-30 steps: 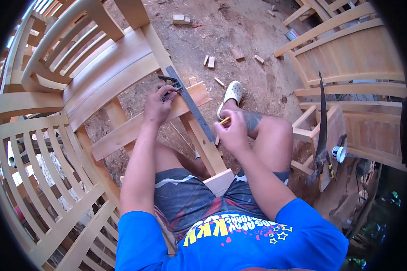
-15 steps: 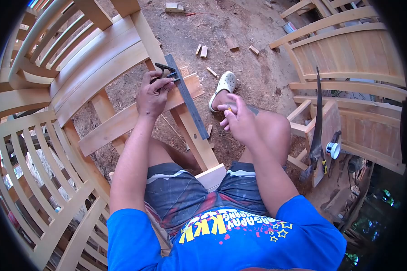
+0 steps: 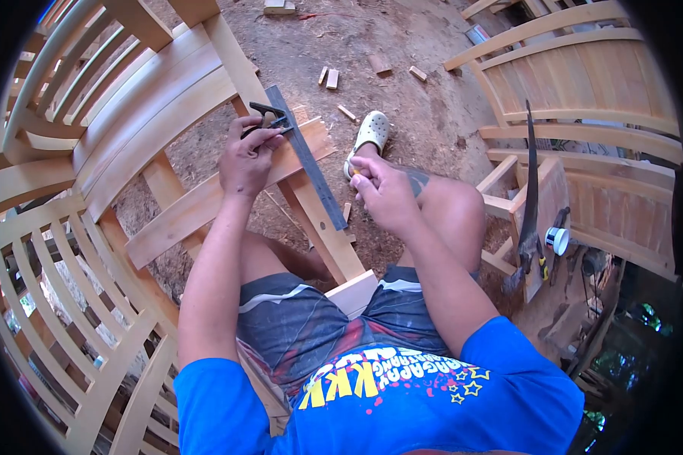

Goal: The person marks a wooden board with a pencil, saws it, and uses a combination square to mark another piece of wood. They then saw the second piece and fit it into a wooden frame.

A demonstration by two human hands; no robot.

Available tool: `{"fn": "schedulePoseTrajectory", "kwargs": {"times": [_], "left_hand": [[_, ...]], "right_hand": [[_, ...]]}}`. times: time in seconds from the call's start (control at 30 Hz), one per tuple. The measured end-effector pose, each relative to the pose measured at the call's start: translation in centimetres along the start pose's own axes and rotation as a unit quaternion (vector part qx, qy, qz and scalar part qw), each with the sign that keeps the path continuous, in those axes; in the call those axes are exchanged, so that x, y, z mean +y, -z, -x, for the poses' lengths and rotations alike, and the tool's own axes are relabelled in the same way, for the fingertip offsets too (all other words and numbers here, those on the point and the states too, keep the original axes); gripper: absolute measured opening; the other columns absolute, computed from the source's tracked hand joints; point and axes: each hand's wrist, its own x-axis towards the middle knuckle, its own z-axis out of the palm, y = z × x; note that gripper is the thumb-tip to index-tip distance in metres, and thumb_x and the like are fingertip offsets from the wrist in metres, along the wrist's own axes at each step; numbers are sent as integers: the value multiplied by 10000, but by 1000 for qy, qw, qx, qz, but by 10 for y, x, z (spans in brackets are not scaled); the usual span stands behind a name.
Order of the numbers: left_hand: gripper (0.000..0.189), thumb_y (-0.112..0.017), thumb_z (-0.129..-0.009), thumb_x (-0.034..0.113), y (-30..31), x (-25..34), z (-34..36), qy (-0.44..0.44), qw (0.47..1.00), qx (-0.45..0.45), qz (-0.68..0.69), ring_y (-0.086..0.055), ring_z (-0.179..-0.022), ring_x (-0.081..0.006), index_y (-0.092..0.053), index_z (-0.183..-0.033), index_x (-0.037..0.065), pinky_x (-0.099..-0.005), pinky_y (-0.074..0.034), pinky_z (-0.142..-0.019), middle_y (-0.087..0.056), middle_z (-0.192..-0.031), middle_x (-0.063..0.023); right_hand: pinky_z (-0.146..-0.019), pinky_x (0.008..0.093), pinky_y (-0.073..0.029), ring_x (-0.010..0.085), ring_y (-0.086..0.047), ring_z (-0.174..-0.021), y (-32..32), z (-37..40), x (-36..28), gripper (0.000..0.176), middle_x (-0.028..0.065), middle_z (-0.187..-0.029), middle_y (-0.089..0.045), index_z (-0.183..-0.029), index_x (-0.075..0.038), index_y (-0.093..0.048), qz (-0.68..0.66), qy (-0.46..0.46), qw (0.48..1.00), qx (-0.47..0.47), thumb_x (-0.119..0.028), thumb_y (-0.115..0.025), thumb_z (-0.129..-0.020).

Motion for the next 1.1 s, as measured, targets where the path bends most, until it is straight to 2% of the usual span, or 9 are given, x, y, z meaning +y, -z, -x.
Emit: {"fn": "schedulePoseTrajectory", "kwargs": {"times": [0.03, 0.07, 0.13, 0.23, 0.33, 0.73, 0.97, 1.07, 1.1], "left_hand": [[153, -853, -907, 266, 2, 4, 0, 16, 1000, -12, 10, -735, -1070, -230, -858, -1047, 204, -378, -593, -869, -686, -1279, -12], [157, -855, -906, 237, 3, 7, 0, 33, 999, -24, 20, -721, -1122, -233, -857, -1055, 186, -381, -589, -913, -681, -1287, -29], [147, -853, -909, 237, 3, 8, 0, 35, 999, -25, 17, -720, -1123, -235, -850, -1043, 178, -382, -587, -914, -678, -1291, -29], [141, -849, -910, 278, 1, 2, 0, 8, 1000, -7, 4, -738, -1068, -238, -841, -1013, 182, -384, -594, -852, -684, -1278, -11], [138, -846, -913, 296, -1, 0, 0, -5, 1000, 2, 4, -745, -1058, -238, -838, -1001, 189, -386, -600, -826, -686, -1271, -4], [148, -854, -906, 323, -2, -4, -1, -35, 999, 15, -5, -763, -1008, -246, -835, -991, 203, -380, -616, -783, -696, -1243, -24], [148, -861, -900, 313, 0, -1, -1, -42, 999, 16, -13, -767, -989, -251, -831, -995, 204, -376, -621, -773, -698, -1228, -34], [142, -863, -899, 206, 1, 3, 0, -18, 1000, -4, 3, -742, -1052, -269, -833, -1017, 135, -386, -602, -869, -684, -1232, -81], [140, -863, -898, 207, 1, 3, -1, -18, 1000, -3, 3, -741, -1049, -268, -834, -1017, 138, -386, -604, -862, -684, -1229, -82]], "right_hand": [[-784, 411, -592, 302, -762, -831, -3, 0, -5, 290, 172, -982, -777, -1246, -29, -744, -60, -62, 996, -14, -157, -721, -987], [-774, 409, -594, 299, -765, -822, -3, -1, -10, 260, 170, -981, -779, -1205, -19, -750, -24, -30, 999, -2, -153, -726, -983], [-754, 406, -598, 291, -769, -805, -1, -1, -27, 209, 166, -980, -782, -1124, 1, -761, 48, 34, 998, 19, -145, -736, -976], [-779, 394, -596, 289, -770, -848, -7, -6, -37, 183, 171, -983, -780, -1074, 8, -775, 25, 32, 999, 34, -131, -740, -960], [-801, 384, -590, 290, -761, -881, -13, -15, -34, 192, 176, -975, -768, -1083, 9, -784, 35, 99, 994, 41, -112, -739, -940], [-826, 445, -581, 372, -730, -913, -30, -30, -22, 163, 206, -970, -736, -1004, 25, -766, 81, 125, 989, 17, -112, -711, -934], [-829, 457, -574, 377, -722, -920, -35, -29, -19, 156, 202, -984, -717, -1013, 23, -747, 80, 120, 989, 7, -111, -701, -947], [-833, 474, -572, 392, -716, -922, -37, -30, -15, 153, 207, -1000, -713, -1035, 21, -722, 98, 134, 986, 0, -107, -684, -959], [-835, 484, -571, 399, -714, -926, -39, -29, -17, 150, 210, -1007, -712, -1045, 19, -709, 108, 140, 984, -2, -104, -675, -965]]}}
